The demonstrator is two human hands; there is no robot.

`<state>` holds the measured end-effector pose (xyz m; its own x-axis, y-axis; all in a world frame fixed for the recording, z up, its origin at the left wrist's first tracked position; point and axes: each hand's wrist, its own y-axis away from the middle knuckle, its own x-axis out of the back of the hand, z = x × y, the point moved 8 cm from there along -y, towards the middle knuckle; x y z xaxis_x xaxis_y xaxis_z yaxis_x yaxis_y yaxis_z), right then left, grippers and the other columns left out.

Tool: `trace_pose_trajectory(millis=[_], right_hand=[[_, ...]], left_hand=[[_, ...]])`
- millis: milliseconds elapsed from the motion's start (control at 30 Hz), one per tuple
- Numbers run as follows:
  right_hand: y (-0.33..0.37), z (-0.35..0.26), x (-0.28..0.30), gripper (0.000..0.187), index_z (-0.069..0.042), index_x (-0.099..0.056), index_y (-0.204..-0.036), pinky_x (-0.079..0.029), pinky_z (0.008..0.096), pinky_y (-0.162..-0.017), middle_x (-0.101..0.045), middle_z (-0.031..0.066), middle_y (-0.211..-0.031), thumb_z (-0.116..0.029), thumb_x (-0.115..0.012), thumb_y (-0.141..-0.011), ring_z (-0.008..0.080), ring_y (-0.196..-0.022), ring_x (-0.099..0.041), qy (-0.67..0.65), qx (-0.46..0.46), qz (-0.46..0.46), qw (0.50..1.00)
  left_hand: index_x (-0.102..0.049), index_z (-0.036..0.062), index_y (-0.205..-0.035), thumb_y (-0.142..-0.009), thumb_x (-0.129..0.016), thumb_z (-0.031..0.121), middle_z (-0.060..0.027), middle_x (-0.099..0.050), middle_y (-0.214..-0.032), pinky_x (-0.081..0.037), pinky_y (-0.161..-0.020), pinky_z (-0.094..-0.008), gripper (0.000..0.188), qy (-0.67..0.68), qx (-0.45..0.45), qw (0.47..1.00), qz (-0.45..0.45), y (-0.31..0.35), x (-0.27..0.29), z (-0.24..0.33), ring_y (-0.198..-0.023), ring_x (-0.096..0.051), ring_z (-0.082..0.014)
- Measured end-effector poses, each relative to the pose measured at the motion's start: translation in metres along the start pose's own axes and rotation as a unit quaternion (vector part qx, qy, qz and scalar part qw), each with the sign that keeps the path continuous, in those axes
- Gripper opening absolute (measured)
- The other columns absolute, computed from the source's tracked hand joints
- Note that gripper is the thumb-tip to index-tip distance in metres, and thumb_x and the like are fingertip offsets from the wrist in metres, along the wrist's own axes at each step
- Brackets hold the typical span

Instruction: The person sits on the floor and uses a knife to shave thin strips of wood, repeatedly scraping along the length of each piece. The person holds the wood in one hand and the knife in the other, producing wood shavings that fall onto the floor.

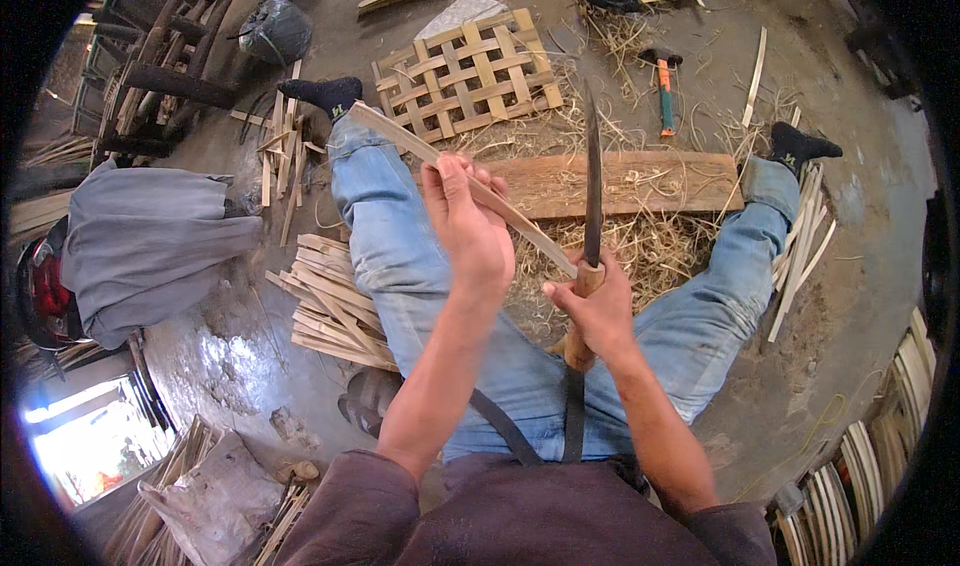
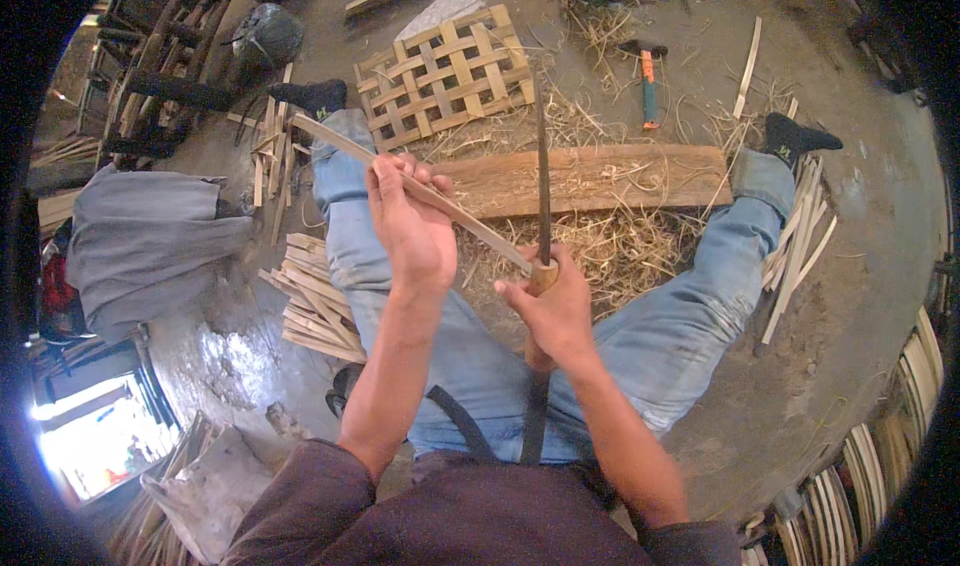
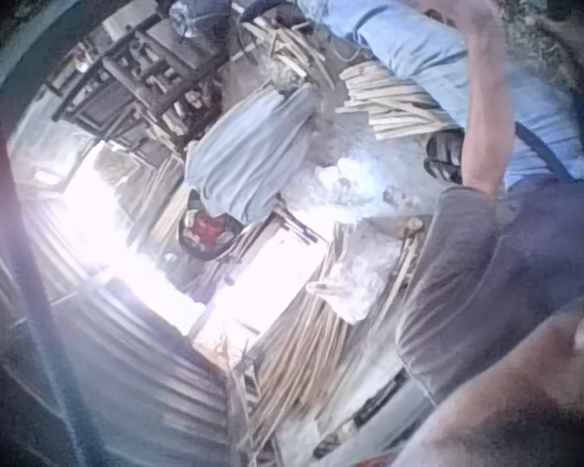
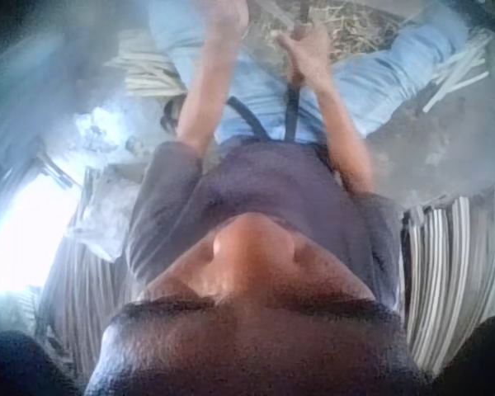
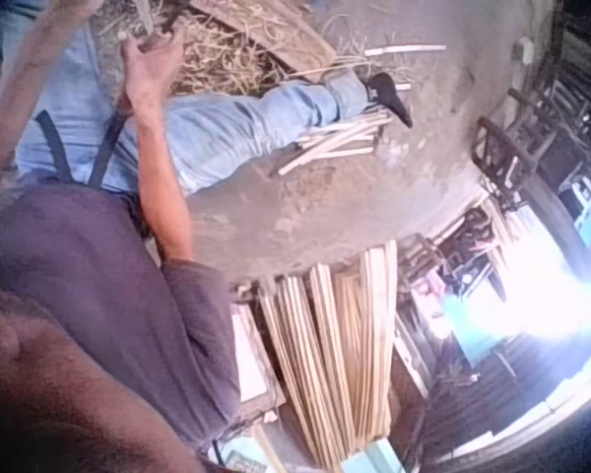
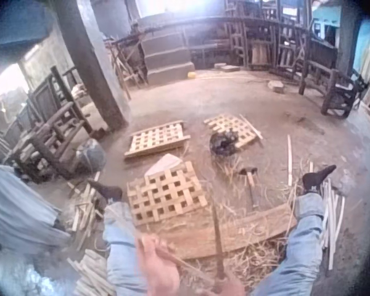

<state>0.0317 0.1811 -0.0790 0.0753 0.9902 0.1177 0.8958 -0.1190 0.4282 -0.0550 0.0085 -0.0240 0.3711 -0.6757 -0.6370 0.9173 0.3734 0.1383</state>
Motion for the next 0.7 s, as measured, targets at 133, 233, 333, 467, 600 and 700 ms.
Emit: trace_pose_trajectory(millis=[133, 233, 333, 467, 600, 700], right_hand=[[-0.024, 0.012, 0.007, 0.034, -0.004, -0.057, -0.098, -0.051, 0.0336, -0.072, -0.065, 0.0085, -0.081, -0.013, -0.078, -0.073, 0.0192, -0.076, -0.064, 0.017, 0.011, 0.020, 1.000], [-0.046, 0.003, 0.021, 0.033, -0.003, -0.058, -0.097, -0.050, 0.0343, -0.073, -0.065, 0.0110, -0.080, -0.014, -0.076, -0.073, 0.0214, -0.075, -0.064, 0.097, 0.019, -0.004, 0.995], [-0.067, -0.009, 0.020, 0.035, -0.003, -0.058, -0.098, -0.051, 0.0365, -0.073, -0.066, 0.0139, -0.081, -0.017, -0.077, -0.071, 0.0270, -0.076, -0.065, 0.104, 0.026, -0.030, 0.994], [-0.085, -0.042, 0.010, 0.042, -0.002, -0.055, -0.106, -0.051, 0.0415, -0.070, -0.066, 0.0182, -0.083, -0.021, -0.076, -0.075, 0.0350, -0.077, -0.066, 0.160, 0.104, 0.036, 0.981], [-0.080, -0.027, 0.001, 0.042, -0.001, -0.054, -0.108, -0.051, 0.0427, -0.069, -0.066, 0.0206, -0.082, -0.024, -0.073, -0.079, 0.0358, -0.078, -0.066, 0.211, 0.144, 0.006, 0.967], [-0.050, 0.026, -0.003, 0.036, -0.001, -0.056, -0.104, -0.051, 0.0410, -0.069, -0.066, 0.0220, -0.081, -0.023, -0.072, -0.081, 0.0337, -0.076, -0.066, 0.211, 0.063, -0.091, 0.971]], left_hand=[[-0.049, 0.0145, -0.106, -0.099, -0.048, 0.041, 0.0000, -0.052, -0.097, -0.046, -0.081, -0.0314, 0.027, -0.055, 0.009, 0.997, -0.050, -0.003, 0.006, 0.010, -0.089, -0.052, -0.0119], [-0.051, 0.0142, -0.115, -0.096, -0.050, 0.048, -0.0034, -0.054, -0.102, -0.048, -0.083, -0.0330, 0.039, -0.028, -0.010, 0.999, -0.030, -0.021, 0.000, 0.051, -0.096, -0.054, -0.0151], [-0.053, 0.0134, -0.112, -0.096, -0.051, 0.046, -0.0005, -0.051, -0.085, -0.046, -0.073, -0.0311, 0.036, 0.022, -0.041, 0.993, -0.111, -0.029, -0.022, 0.088, -0.079, -0.051, -0.0121], [-0.052, 0.0116, -0.095, -0.097, -0.053, 0.042, 0.0029, -0.042, -0.071, -0.039, -0.062, -0.0280, 0.030, -0.034, -0.169, 0.962, -0.210, -0.027, -0.035, 0.096, -0.063, -0.042, -0.0101], [-0.044, 0.0083, -0.085, -0.103, -0.039, 0.041, -0.0016, -0.042, -0.071, -0.038, -0.048, -0.0249, 0.038, -0.140, -0.309, 0.934, -0.113, -0.029, -0.016, 0.062, -0.050, -0.038, -0.0091], [-0.043, 0.0084, -0.083, -0.103, -0.039, 0.042, -0.0033, -0.043, -0.070, -0.037, -0.045, -0.0255, 0.039, -0.171, -0.292, 0.931, -0.137, -0.026, -0.010, 0.054, -0.047, -0.039, -0.0106]])
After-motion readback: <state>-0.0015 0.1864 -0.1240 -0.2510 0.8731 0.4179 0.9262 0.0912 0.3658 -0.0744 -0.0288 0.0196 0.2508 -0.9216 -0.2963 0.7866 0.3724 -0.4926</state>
